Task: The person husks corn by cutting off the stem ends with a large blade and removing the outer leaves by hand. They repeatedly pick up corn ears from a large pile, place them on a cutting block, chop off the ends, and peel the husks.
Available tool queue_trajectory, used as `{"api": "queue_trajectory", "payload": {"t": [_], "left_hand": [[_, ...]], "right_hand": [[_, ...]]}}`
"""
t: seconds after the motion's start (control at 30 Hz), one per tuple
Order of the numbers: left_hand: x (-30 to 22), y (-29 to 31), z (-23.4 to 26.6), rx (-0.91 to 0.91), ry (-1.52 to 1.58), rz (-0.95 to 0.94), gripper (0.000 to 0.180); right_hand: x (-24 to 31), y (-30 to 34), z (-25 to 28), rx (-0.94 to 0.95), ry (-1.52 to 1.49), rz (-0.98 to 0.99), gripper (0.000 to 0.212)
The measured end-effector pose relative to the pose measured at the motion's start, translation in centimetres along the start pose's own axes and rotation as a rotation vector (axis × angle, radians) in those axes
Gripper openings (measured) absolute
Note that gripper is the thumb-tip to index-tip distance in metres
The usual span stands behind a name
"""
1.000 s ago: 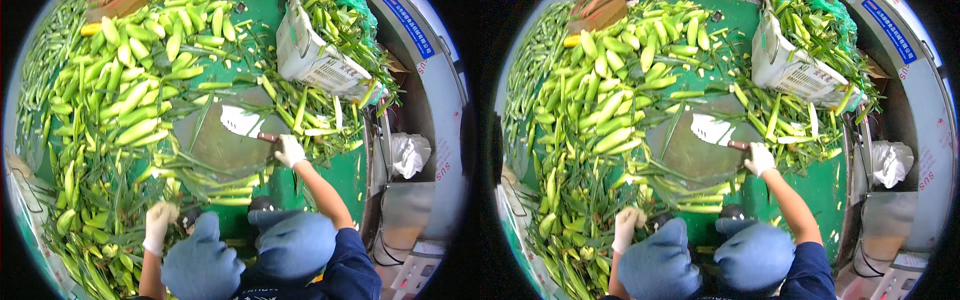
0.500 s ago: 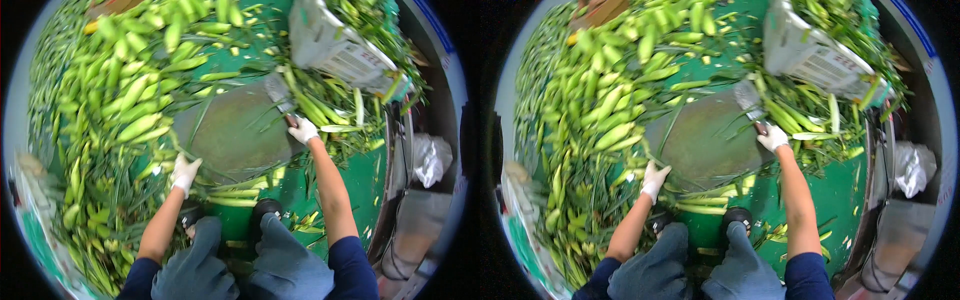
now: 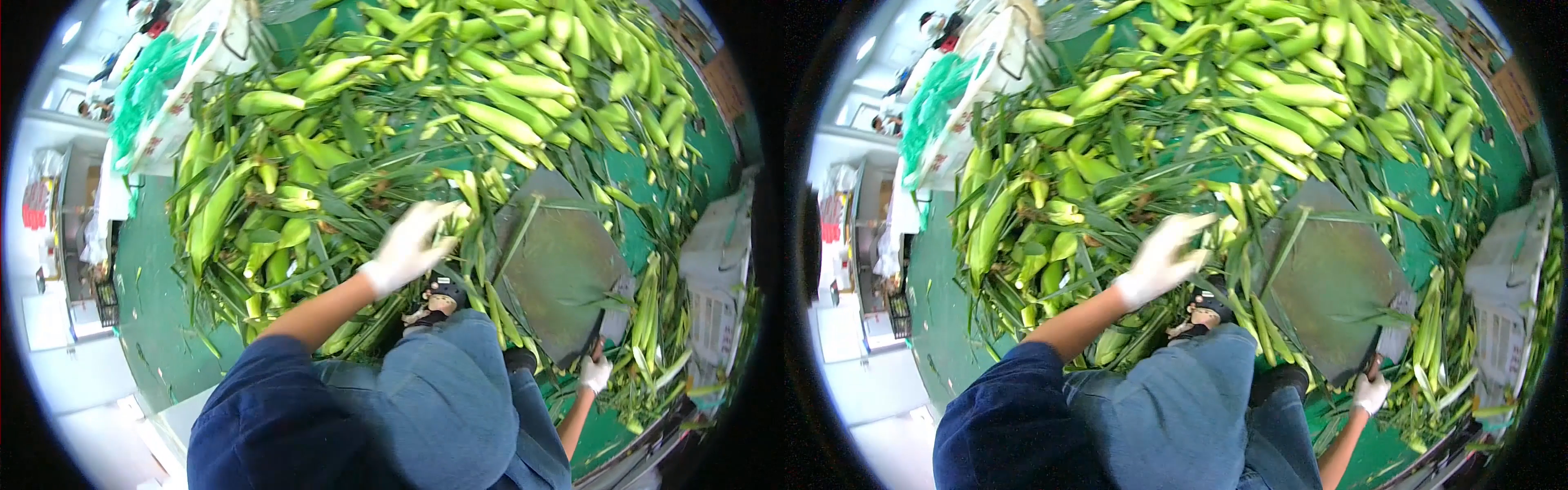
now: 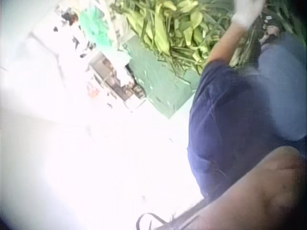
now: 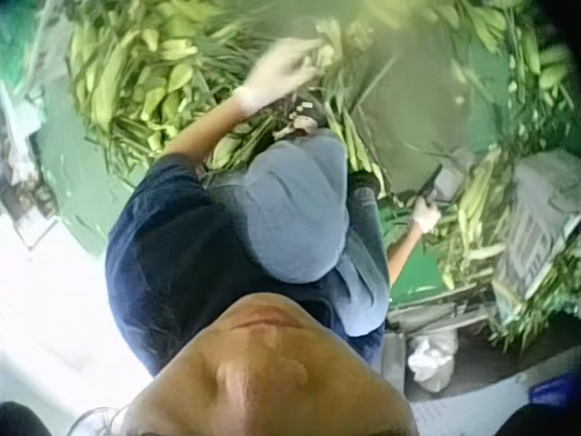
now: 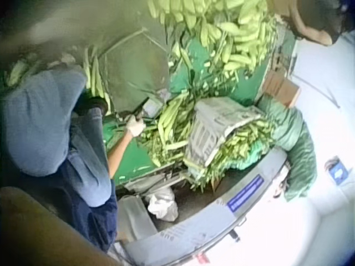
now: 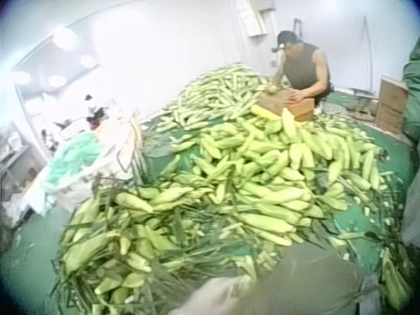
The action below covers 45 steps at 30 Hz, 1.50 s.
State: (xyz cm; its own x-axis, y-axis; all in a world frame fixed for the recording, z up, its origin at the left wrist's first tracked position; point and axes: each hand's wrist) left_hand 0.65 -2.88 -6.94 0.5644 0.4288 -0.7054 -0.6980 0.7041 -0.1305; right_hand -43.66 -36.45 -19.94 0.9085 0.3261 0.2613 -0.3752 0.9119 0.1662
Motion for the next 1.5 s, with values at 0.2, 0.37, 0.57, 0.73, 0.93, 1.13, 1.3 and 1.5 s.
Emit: {"api": "queue_trajectory", "payload": {"t": [0.2, 0.37, 0.57, 0.73, 0.93, 1.13, 1.3, 1.5], "left_hand": [[5.6, 23.4, 12.2, 0.397, -0.608, 1.026, 0.023], [10.0, 36.0, 3.3, 0.565, -0.184, 0.930, 0.071], [16.9, 37.7, -0.2, 0.986, -0.272, 0.748, 0.083], [14.0, 36.4, -1.9, 0.725, -0.011, 0.770, 0.082], [0.3, 17.6, 5.3, 0.314, -0.015, 0.745, 0.070], [-3.6, -4.2, -1.1, 0.441, 0.727, 0.214, 0.069], [-5.6, -11.5, -14.6, 1.170, 1.009, 0.473, 0.061], [-2.6, -8.4, -20.3, 1.296, 0.987, 0.736, 0.057]], "right_hand": [[-0.7, 2.6, 0.1, 0.062, -0.250, -0.165, 0.039], [2.5, 3.5, -0.9, 0.214, -0.568, -0.302, 0.042], [2.7, 3.9, -3.7, 0.146, -0.769, -0.281, 0.043], [6.2, 3.8, -4.1, 0.171, -0.996, -0.438, 0.038], [8.1, 4.4, -3.2, 0.179, -1.110, -0.497, 0.027], [11.1, 4.5, -1.1, 0.051, -1.267, -0.372, 0.011], [7.4, 8.0, -0.3, -0.168, -0.735, -0.152, 0.013], [13.6, 11.5, 3.8, -0.066, -0.738, -0.194, 0.027]]}}
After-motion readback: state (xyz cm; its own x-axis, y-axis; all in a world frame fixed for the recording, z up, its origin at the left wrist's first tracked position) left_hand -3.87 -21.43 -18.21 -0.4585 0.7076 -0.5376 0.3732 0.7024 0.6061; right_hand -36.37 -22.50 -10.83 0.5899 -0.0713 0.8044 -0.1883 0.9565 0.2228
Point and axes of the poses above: each hand's wrist, its own y-axis away from the middle knuckle, its own z-axis out of the back of the hand, x = y × z, and after that the axes turned 7 degrees about -y, right-handed
